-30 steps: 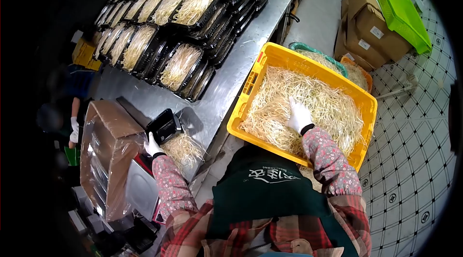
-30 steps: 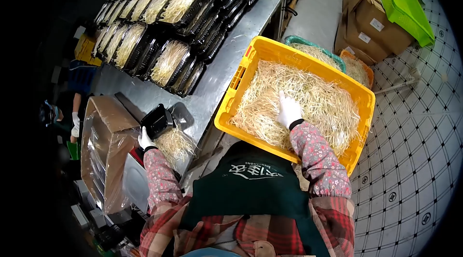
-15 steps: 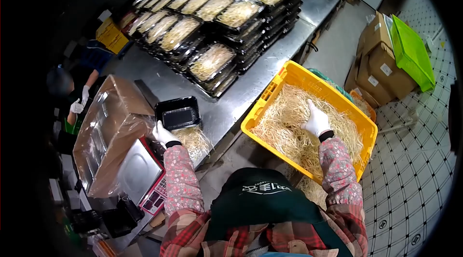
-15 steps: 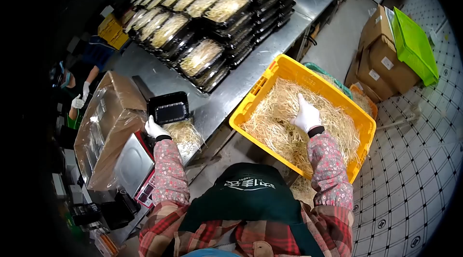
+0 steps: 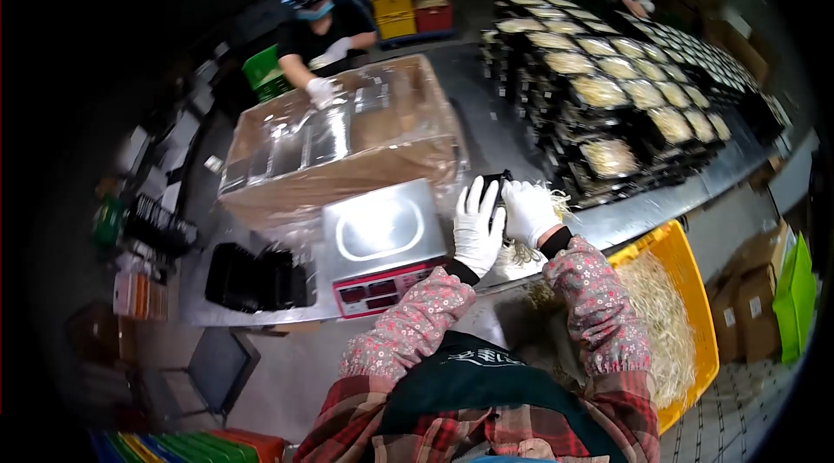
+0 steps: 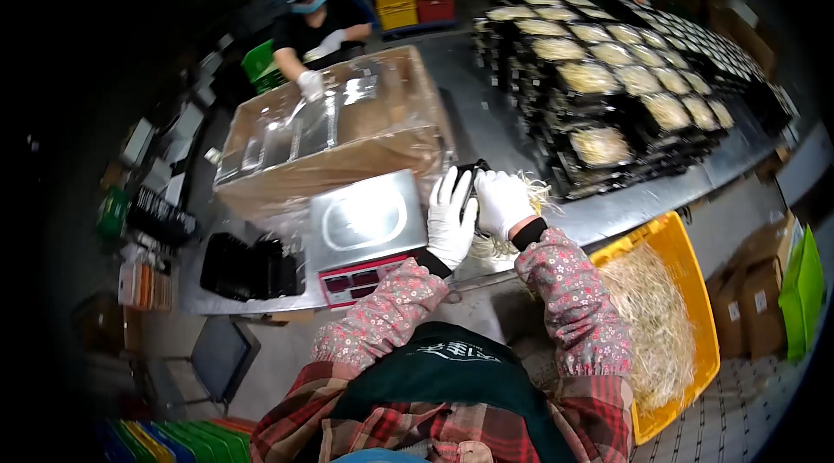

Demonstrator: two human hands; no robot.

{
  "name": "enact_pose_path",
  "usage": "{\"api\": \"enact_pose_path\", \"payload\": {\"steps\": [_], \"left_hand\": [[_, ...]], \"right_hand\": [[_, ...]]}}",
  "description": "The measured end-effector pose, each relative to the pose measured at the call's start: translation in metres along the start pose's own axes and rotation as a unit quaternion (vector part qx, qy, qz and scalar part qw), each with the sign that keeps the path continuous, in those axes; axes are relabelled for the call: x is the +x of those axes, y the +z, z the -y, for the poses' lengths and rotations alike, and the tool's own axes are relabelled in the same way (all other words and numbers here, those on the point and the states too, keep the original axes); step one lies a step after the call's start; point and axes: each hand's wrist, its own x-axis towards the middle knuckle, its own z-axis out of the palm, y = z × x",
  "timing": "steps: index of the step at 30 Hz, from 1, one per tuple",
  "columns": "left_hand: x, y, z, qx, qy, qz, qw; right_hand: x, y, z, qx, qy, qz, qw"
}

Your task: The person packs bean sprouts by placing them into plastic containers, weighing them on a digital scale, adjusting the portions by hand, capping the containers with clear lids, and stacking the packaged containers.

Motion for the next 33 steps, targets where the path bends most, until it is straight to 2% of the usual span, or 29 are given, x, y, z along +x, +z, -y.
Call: {"api": "enact_pose_path", "payload": {"steps": [3, 4, 5, 8, 9, 10, 11, 12, 13, 14, 15, 16, 18, 19, 20, 22, 23, 24, 26, 27, 28, 30, 33], "left_hand": [[-0.033, -0.035, 0.070, -0.163, -0.130, -0.093, 0.974], [-0.044, -0.045, 0.088, -0.237, -0.173, -0.123, 0.948], [-0.055, -0.053, 0.104, -0.370, -0.237, -0.136, 0.888], [-0.073, -0.097, 0.158, -0.236, -0.320, -0.034, 0.917], [-0.070, -0.116, 0.171, -0.127, -0.379, 0.067, 0.914], [-0.072, -0.121, 0.173, 0.049, -0.292, -0.008, 0.955], [-0.068, -0.130, 0.181, 0.092, -0.211, -0.013, 0.973], [-0.052, -0.148, 0.176, 0.133, -0.126, -0.017, 0.983], [-0.042, -0.151, 0.171, 0.038, -0.122, 0.013, 0.992], [-0.036, -0.151, 0.172, 0.005, -0.150, 0.096, 0.984], [-0.034, -0.148, 0.177, 0.102, -0.088, 0.104, 0.985], [-0.034, -0.143, 0.185, 0.198, -0.020, 0.106, 0.974], [-0.033, -0.137, 0.193, 0.182, -0.039, 0.132, 0.974], [-0.033, -0.136, 0.192, 0.166, -0.064, 0.156, 0.972], [-0.031, -0.134, 0.193, 0.163, -0.065, 0.155, 0.972], [-0.030, -0.133, 0.191, 0.225, -0.056, 0.161, 0.959], [-0.033, -0.128, 0.195, 0.229, -0.054, 0.149, 0.960], [-0.032, -0.128, 0.192, 0.227, -0.054, 0.151, 0.961], [-0.029, -0.129, 0.185, 0.267, -0.020, 0.125, 0.955], [-0.028, -0.127, 0.184, 0.272, -0.018, 0.115, 0.955], [-0.028, -0.125, 0.183, 0.272, -0.021, 0.115, 0.955], [-0.025, -0.126, 0.181, 0.278, -0.032, 0.122, 0.952], [-0.027, -0.124, 0.180, 0.283, -0.042, 0.123, 0.950]], "right_hand": [[0.044, 0.009, 0.074, 0.123, -0.118, -0.058, 0.984], [0.059, 0.019, 0.095, 0.125, -0.143, -0.047, 0.981], [0.073, 0.033, 0.112, 0.099, -0.168, -0.015, 0.981], [0.106, 0.060, 0.148, 0.078, -0.219, 0.078, 0.970], [0.112, 0.074, 0.155, 0.090, -0.245, 0.072, 0.963], [0.116, 0.086, 0.159, 0.102, -0.268, 0.068, 0.956], [0.117, 0.099, 0.166, 0.102, -0.263, 0.082, 0.956], [0.118, 0.118, 0.170, 0.149, -0.261, 0.031, 0.953], [0.122, 0.117, 0.174, 0.174, -0.237, 0.062, 0.954], [0.125, 0.116, 0.179, 0.198, -0.214, 0.094, 0.952], [0.127, 0.116, 0.180, 0.198, -0.244, 0.024, 0.949], [0.128, 0.119, 0.174, 0.197, -0.242, 0.023, 0.950], [0.138, 0.116, 0.157, 0.359, -0.270, 0.120, 0.885], [0.142, 0.113, 0.148, 0.316, -0.252, 0.186, 0.896], [0.140, 0.115, 0.139, 0.250, -0.241, 0.148, 0.926], [0.142, 0.079, 0.127, 0.141, -0.232, 0.137, 0.953], [0.142, 0.063, 0.118, 0.064, -0.247, 0.147, 0.956], [0.144, 0.044, 0.111, -0.015, -0.230, 0.202, 0.952], [0.145, 0.052, 0.093, 0.039, -0.174, 0.229, 0.957], [0.147, 0.051, 0.097, 0.025, -0.163, 0.254, 0.953], [0.144, 0.063, 0.097, 0.035, -0.187, 0.237, 0.953], [0.136, 0.074, 0.110, 0.010, -0.133, 0.217, 0.967], [0.133, 0.074, 0.097, 0.046, -0.146, 0.203, 0.967]]}}
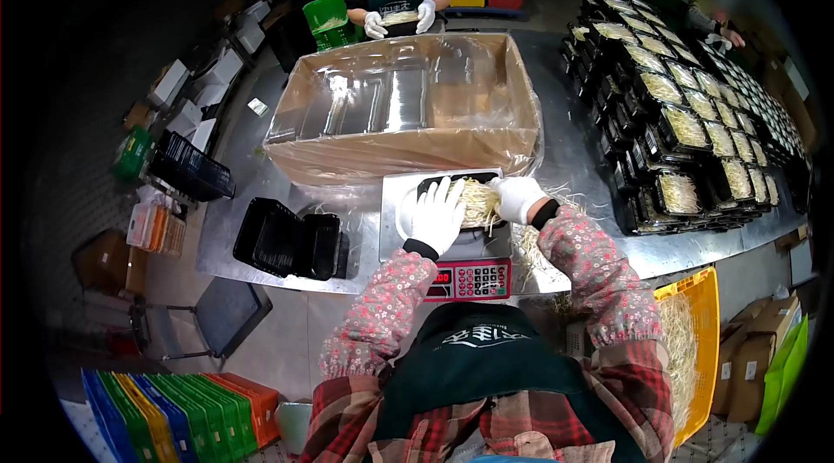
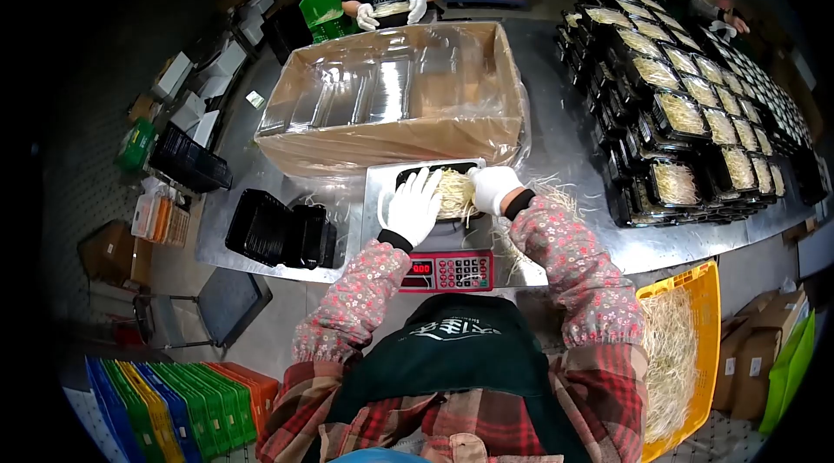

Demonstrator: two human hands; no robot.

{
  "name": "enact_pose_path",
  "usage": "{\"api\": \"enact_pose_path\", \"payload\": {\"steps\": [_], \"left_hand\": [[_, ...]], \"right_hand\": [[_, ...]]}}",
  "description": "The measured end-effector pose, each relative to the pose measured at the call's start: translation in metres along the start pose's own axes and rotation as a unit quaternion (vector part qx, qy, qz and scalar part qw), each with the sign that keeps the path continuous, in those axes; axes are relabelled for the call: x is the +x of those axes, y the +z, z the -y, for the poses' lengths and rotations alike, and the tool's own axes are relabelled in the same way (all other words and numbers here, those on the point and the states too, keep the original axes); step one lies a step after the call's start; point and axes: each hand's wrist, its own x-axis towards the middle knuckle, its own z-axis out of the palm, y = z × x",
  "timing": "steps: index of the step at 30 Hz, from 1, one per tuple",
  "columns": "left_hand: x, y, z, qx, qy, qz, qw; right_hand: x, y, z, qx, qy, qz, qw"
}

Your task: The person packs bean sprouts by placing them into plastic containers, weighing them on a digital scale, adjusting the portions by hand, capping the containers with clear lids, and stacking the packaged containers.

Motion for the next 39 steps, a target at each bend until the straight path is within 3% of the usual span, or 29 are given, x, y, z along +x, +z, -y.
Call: {"api": "enact_pose_path", "payload": {"steps": [7, 10, 11, 13, 15, 17, 19, 21, 22, 23, 24, 25, 26, 27, 29, 30, 33, 37, 39], "left_hand": [[-0.002, -0.005, -0.006, 0.020, -0.035, 0.022, 0.999], [-0.001, -0.014, -0.001, -0.079, -0.028, 0.001, 0.997], [0.003, -0.036, -0.005, -0.083, -0.048, 0.017, 0.995], [-0.001, -0.044, 0.013, -0.184, -0.065, -0.045, 0.980], [-0.008, -0.053, 0.037, -0.246, -0.099, -0.089, 0.960], [-0.017, -0.079, 0.059, -0.309, -0.165, -0.111, 0.930], [-0.017, -0.090, 0.073, -0.290, -0.219, -0.093, 0.927], [-0.002, -0.084, 0.055, -0.388, -0.257, -0.054, 0.883], [0.006, -0.075, 0.044, -0.475, -0.295, -0.038, 0.828], [0.011, -0.054, 0.038, -0.349, -0.220, -0.037, 0.910], [0.015, -0.033, 0.033, -0.205, -0.150, -0.057, 0.966], [0.013, -0.010, 0.028, -0.247, -0.141, -0.018, 0.959], [0.009, -0.012, 0.011, -0.072, -0.087, 0.001, 0.994], [0.003, -0.018, -0.005, 0.104, -0.030, 0.019, 0.994], [-0.003, -0.008, -0.003, 0.097, -0.034, -0.055, 0.993], [-0.003, -0.007, -0.001, 0.111, -0.020, -0.047, 0.992], [0.001, -0.013, -0.003, 0.119, -0.005, 0.001, 0.993], [0.000, -0.011, -0.005, 0.120, -0.017, 0.010, 0.993], [-0.002, -0.009, -0.003, 0.130, 0.003, 0.013, 0.991]], "right_hand": [[-0.052, -0.031, -0.077, 0.171, 0.020, -0.129, 0.977], [-0.076, -0.005, -0.098, 0.243, 0.093, -0.143, 0.955], [-0.079, 0.017, -0.107, 0.266, 0.132, -0.100, 0.950], [-0.085, 0.051, -0.120, 0.141, 0.132, 0.049, 0.980], [-0.091, 0.058, -0.129, 0.046, 0.119, 0.207, 0.970], [-0.091, 0.056, -0.132, 0.190, 0.077, 0.086, 0.975], [-0.081, 0.045, -0.112, 0.253, 0.074, -0.041, 0.964], [-0.056, 0.030, -0.076, 0.293, 0.041, -0.107, 0.949], [-0.038, 0.036, -0.055, 0.251, 0.041, -0.164, 0.953], [-0.021, 0.041, -0.035, 0.207, 0.043, -0.224, 0.951], [-0.008, 0.035, -0.015, 0.212, 0.054, -0.215, 0.952], [0.002, 0.030, 0.000, 0.215, 0.066, -0.207, 0.952], [0.014, 0.040, 0.008, 0.166, 0.045, -0.254, 0.952], [0.021, 0.042, 0.016, 0.139, 0.030, -0.270, 0.952], [0.026, 0.038, 0.027, 0.149, 0.044, -0.221, 0.963], [0.032, 0.050, 0.026, 0.109, 0.035, -0.270, 0.956], [0.036, 0.061, 0.006, 0.165, -0.003, -0.303, 0.939], [0.019, 0.043, -0.033, 0.215, 0.040, -0.371, 0.903], [-0.001, 0.026, -0.053, 0.328, 0.061, -0.357, 0.873]]}}
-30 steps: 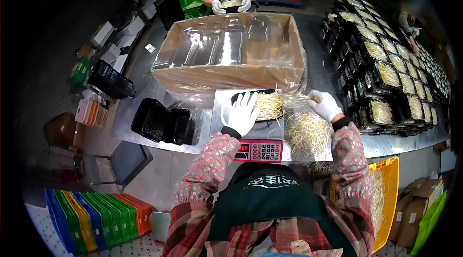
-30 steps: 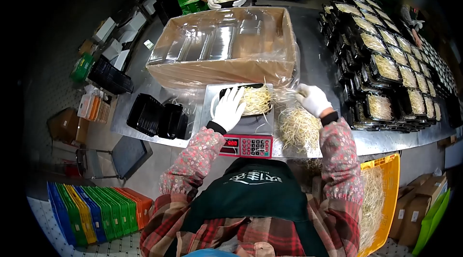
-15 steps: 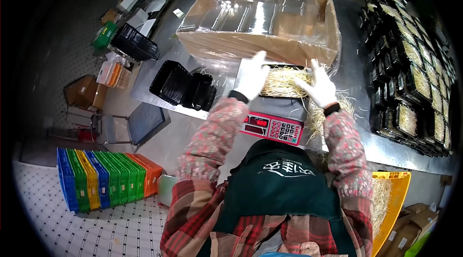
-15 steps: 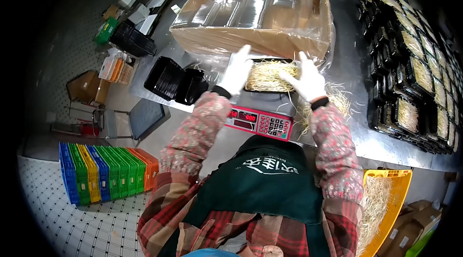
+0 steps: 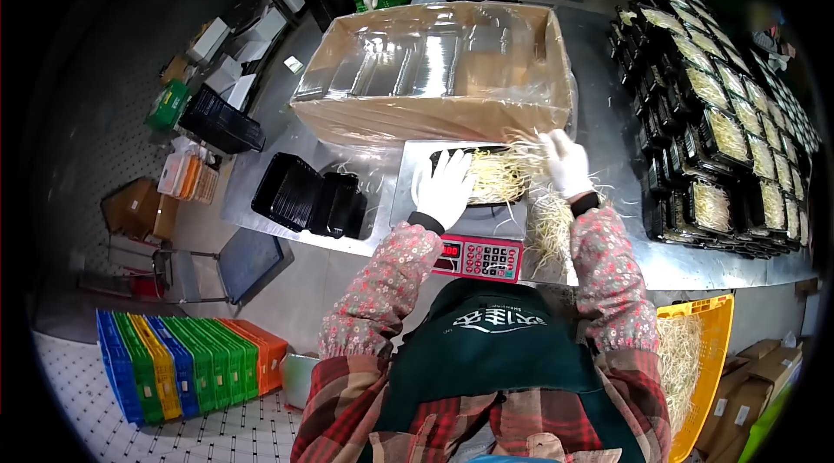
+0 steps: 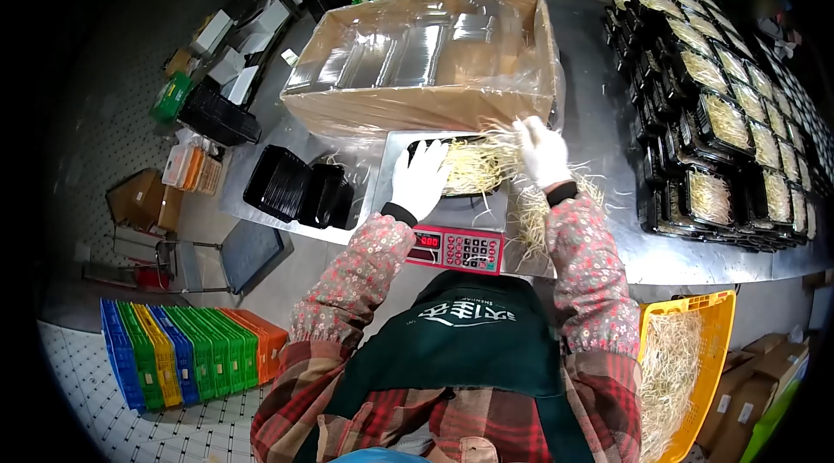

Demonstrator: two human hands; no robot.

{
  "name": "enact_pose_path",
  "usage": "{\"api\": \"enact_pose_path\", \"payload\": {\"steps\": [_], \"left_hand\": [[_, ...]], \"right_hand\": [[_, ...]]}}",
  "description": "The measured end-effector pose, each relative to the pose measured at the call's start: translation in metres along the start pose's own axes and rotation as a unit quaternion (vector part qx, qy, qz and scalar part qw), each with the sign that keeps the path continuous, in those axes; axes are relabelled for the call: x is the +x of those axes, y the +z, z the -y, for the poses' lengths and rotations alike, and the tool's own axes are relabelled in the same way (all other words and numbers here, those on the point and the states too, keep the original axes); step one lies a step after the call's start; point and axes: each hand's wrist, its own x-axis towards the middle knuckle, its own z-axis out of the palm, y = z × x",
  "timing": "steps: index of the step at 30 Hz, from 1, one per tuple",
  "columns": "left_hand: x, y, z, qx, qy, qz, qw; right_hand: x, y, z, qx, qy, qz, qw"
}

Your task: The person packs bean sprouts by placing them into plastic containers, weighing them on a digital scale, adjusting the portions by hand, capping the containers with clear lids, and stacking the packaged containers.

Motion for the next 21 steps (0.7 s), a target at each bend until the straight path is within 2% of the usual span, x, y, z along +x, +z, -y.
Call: {"api": "enact_pose_path", "payload": {"steps": [1, 3, 4, 6, 7, 8, 9, 10, 12, 13, 15, 16, 17, 19, 20, 21], "left_hand": [[-0.003, 0.007, 0.003, 0.000, -0.001, -0.001, 1.000], [-0.009, 0.020, 0.010, -0.127, -0.055, -0.052, 0.989], [-0.009, 0.014, 0.013, -0.126, -0.057, -0.052, 0.989], [-0.005, -0.011, 0.025, -0.384, -0.138, -0.061, 0.911], [-0.002, -0.023, 0.042, -0.325, -0.157, -0.021, 0.932], [-0.007, -0.018, 0.054, -0.347, -0.162, -0.054, 0.922], [-0.011, -0.032, 0.067, -0.399, -0.194, -0.054, 0.894], [-0.014, -0.050, 0.080, -0.449, -0.226, -0.054, 0.863], [-0.020, -0.061, 0.106, -0.404, -0.223, -0.056, 0.885], [-0.022, -0.059, 0.111, -0.427, -0.220, -0.065, 0.875], [-0.011, -0.054, 0.091, -0.398, -0.227, -0.052, 0.888], [-0.001, -0.045, 0.072, -0.361, -0.196, -0.030, 0.911], [0.011, -0.035, 0.052, -0.323, -0.162, -0.008, 0.932], [0.024, -0.015, 0.015, -0.270, -0.085, 0.026, 0.959], [0.020, -0.004, 0.001, -0.254, -0.038, 0.037, 0.966], [0.016, 0.001, -0.006, -0.224, 0.004, 0.055, 0.973]], "right_hand": [[0.000, -0.016, -0.001, 0.024, 0.006, -0.013, 1.000], [-0.008, -0.037, -0.016, 0.053, 0.021, -0.033, 0.998], [-0.014, -0.045, -0.027, 0.057, 0.031, -0.040, 0.997], [-0.032, -0.057, -0.053, 0.024, 0.086, -0.017, 0.996], [-0.042, -0.057, -0.075, -0.023, 0.080, -0.017, 0.996], [-0.054, -0.059, -0.104, -0.076, 0.097, 0.029, 0.992], [-0.065, -0.070, -0.125, -0.189, 0.111, 0.119, 0.969], [-0.073, -0.072, -0.137, -0.296, 0.121, 0.206, 0.925], [-0.065, -0.087, -0.093, -0.351, 0.205, 0.267, 0.874], [-0.061, -0.084, -0.087, -0.317, 0.168, 0.233, 0.904], [-0.045, -0.069, -0.038, -0.147, 0.055, 0.142, 0.977], [-0.034, -0.058, -0.003, -0.116, -0.015, 0.135, 0.984], [-0.027, -0.043, 0.028, -0.122, -0.076, 0.128, 0.981], [-0.023, -0.012, 0.073, -0.193, -0.091, 0.216, 0.953], [-0.023, -0.003, 0.082, -0.251, -0.117, 0.241, 0.930], [-0.018, 0.001, 0.068, -0.241, -0.125, 0.268, 0.925]]}}
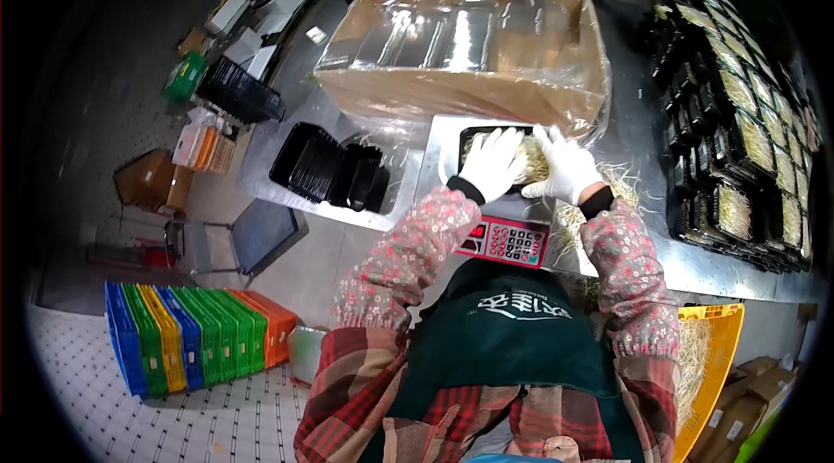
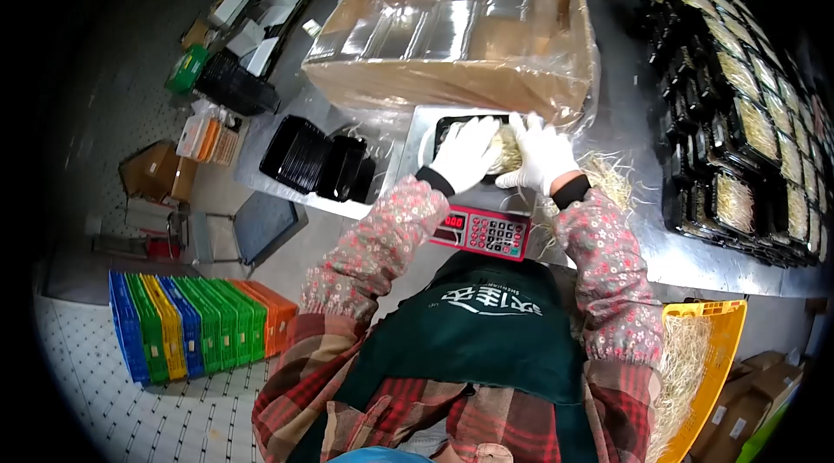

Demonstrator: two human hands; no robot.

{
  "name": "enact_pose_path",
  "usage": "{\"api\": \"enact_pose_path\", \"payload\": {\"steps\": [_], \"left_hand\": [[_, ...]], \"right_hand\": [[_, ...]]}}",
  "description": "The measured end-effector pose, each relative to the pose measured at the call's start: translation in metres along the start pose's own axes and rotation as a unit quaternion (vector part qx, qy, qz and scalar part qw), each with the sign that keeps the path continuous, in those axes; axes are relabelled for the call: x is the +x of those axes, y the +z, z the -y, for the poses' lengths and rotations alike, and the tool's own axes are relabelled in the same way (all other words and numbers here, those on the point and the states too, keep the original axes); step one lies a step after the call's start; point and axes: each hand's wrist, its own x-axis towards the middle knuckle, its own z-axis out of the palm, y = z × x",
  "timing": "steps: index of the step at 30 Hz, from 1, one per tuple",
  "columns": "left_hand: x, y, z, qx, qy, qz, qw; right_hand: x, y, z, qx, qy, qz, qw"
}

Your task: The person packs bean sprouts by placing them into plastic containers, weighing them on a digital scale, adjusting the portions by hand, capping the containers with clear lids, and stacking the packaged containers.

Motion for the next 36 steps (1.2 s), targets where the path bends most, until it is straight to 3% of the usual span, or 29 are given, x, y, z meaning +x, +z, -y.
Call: {"api": "enact_pose_path", "payload": {"steps": [1, 3, 6, 11, 13, 15, 17, 19, 21, 23, 25, 27, 33, 36], "left_hand": [[-0.005, 0.006, 0.001, 0.064, 0.047, -0.063, 0.995], [-0.005, 0.018, 0.015, -0.018, 0.041, -0.051, 0.998], [0.012, 0.002, -0.001, 0.027, -0.015, 0.041, 0.999], [0.018, 0.007, -0.004, 0.065, -0.012, 0.038, 0.997], [0.018, 0.006, -0.004, 0.038, -0.017, 0.060, 0.997], [0.011, 0.024, 0.009, 0.061, 0.016, 0.016, 0.998], [0.005, 0.026, 0.016, 0.012, 0.025, -0.007, 1.000], [0.003, 0.016, 0.013, 0.016, 0.071, -0.076, 0.994], [-0.005, -0.017, 0.003, 0.005, 0.018, -0.068, 0.998], [-0.013, -0.046, 0.002, -0.045, -0.005, -0.131, 0.990], [-0.025, -0.034, 0.017, -0.261, -0.118, -0.182, 0.941], [-0.034, -0.015, 0.026, -0.282, -0.140, -0.191, 0.930], [-0.018, 0.003, 0.015, 0.064, -0.033, -0.107, 0.992], [-0.020, 0.004, 0.015, 0.036, -0.045, -0.095, 0.994]], "right_hand": [[0.003, 0.010, -0.017, 0.008, -0.015, 0.023, 1.000], [-0.005, 0.024, -0.048, 0.072, 0.023, 0.039, 0.996], [-0.016, 0.024, -0.041, 0.114, 0.011, 0.030, 0.993], [-0.027, 0.018, -0.050, 0.218, 0.058, 0.023, 0.974], [-0.036, -0.021, -0.048, 0.202, 0.092, -0.001, 0.975], [-0.045, -0.018, -0.090, 0.265, 0.117, -0.100, 0.952], [-0.063, -0.033, -0.114, 0.401, 0.183, -0.142, 0.886], [-0.080, -0.013, -0.147, 0.393, 0.233, -0.144, 0.878], [-0.100, 0.020, -0.166, 0.244, 0.256, -0.096, 0.931], [-0.119, 0.051, -0.173, 0.120, 0.298, 0.031, 0.947], [-0.122, 0.075, -0.166, 0.033, 0.332, 0.089, 0.939], [-0.120, 0.091, -0.169, 0.066, 0.355, 0.105, 0.927], [-0.101, 0.097, -0.188, 0.093, 0.372, 0.139, 0.913], [-0.101, 0.101, -0.201, 0.125, 0.343, 0.101, 0.925]]}}
